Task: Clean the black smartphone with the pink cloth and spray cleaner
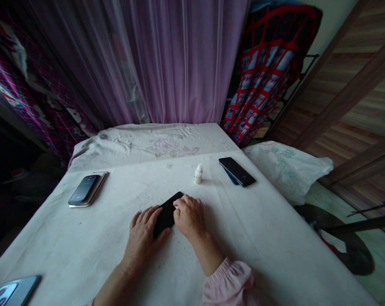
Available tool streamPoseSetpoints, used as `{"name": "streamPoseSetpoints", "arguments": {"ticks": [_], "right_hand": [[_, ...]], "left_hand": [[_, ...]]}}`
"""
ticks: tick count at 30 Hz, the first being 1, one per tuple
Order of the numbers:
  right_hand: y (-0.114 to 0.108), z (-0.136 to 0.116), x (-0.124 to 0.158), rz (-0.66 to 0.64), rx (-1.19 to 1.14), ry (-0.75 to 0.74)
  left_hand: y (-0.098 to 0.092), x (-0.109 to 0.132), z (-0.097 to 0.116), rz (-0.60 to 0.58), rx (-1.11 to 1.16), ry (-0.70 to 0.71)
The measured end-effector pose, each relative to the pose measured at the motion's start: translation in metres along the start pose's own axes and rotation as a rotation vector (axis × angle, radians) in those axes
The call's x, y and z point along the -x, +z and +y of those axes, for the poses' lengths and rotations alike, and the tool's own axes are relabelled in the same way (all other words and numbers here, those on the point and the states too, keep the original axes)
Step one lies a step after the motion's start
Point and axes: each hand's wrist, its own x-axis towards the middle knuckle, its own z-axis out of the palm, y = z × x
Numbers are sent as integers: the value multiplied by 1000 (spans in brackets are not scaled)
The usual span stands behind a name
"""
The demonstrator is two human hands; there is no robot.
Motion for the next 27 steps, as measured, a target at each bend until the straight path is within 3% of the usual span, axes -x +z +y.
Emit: {"name": "streamPoseSetpoints", "arguments": {"ticks": [8, 18, 27], "right_hand": [[3, 3, -1, 24, 67, 3], [0, 3, -4, -48, 148, 44], [-2, 0, -7, -71, 126, 63]], "left_hand": [[1, 4, -10, -22, 12, 40], [-32, 1, -13, -163, -85, -134], [-22, 1, -9, -173, -93, -121]]}}
